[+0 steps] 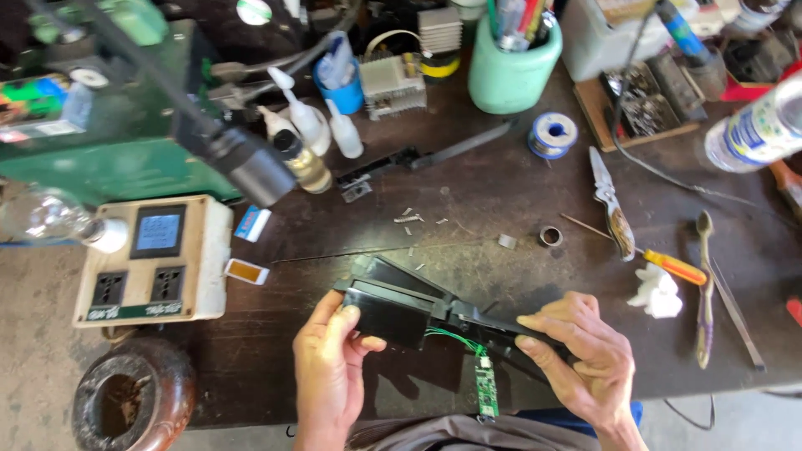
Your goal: Fitting internal components including a circuit board and wiring into a plastic device housing on a repair bench.
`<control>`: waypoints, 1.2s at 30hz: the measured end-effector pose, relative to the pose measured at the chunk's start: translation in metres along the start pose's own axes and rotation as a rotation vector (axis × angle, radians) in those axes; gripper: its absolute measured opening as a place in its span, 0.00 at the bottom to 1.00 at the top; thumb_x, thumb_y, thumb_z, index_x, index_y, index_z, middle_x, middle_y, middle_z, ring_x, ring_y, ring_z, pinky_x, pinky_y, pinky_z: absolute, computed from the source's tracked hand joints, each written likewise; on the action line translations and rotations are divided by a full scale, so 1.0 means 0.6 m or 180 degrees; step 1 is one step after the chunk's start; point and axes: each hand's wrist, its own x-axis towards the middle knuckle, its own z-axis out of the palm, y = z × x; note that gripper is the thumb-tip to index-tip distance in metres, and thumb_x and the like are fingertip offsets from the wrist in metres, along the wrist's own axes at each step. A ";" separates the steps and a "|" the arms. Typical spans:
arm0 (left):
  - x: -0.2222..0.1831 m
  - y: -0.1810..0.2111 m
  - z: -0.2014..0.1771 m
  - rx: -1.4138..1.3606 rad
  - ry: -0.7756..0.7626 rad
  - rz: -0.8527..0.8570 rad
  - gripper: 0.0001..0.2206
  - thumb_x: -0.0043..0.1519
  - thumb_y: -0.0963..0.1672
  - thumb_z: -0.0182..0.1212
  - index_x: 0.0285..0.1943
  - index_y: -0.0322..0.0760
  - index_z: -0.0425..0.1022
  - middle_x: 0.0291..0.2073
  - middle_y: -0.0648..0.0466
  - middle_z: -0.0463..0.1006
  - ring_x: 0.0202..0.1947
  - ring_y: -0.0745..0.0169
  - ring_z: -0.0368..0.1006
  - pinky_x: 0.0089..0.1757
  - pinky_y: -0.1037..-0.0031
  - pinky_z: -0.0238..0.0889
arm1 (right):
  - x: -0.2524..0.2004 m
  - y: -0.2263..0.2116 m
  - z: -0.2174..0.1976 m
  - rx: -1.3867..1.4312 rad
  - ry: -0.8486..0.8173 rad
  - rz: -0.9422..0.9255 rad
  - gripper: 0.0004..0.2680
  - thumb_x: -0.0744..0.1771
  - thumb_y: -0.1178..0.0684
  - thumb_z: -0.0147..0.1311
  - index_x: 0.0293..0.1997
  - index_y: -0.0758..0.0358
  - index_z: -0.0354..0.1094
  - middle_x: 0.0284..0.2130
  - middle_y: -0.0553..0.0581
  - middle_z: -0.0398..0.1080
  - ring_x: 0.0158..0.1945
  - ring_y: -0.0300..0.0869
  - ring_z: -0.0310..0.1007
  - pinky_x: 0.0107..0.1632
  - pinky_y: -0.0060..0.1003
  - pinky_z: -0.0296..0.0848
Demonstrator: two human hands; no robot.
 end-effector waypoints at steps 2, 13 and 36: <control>0.004 -0.004 -0.006 0.0147 -0.0035 0.0048 0.12 0.61 0.35 0.54 0.51 0.20 0.79 0.33 0.48 0.76 0.21 0.66 0.68 0.24 0.75 0.74 | 0.002 0.001 0.000 0.0184 0.0026 -0.0135 0.06 0.62 0.57 0.63 0.39 0.65 0.75 0.28 0.53 0.76 0.31 0.41 0.73 0.47 0.40 0.64; 0.004 0.025 0.009 0.0817 0.0287 -0.0165 0.22 0.58 0.37 0.58 0.64 0.28 0.77 0.27 0.55 0.68 0.21 0.69 0.63 0.24 0.75 0.73 | 0.002 0.013 -0.007 0.0313 -0.0006 -0.0208 0.07 0.63 0.55 0.65 0.43 0.60 0.75 0.30 0.50 0.76 0.33 0.39 0.76 0.48 0.39 0.62; -0.021 0.056 -0.044 0.2718 -0.0526 0.0239 0.32 0.50 0.34 0.68 0.69 0.29 0.73 0.47 0.48 0.80 0.36 0.47 0.88 0.47 0.71 0.78 | 0.009 0.017 -0.018 0.0828 -0.0230 0.0189 0.06 0.66 0.54 0.60 0.43 0.64 0.76 0.33 0.53 0.78 0.34 0.40 0.75 0.52 0.40 0.65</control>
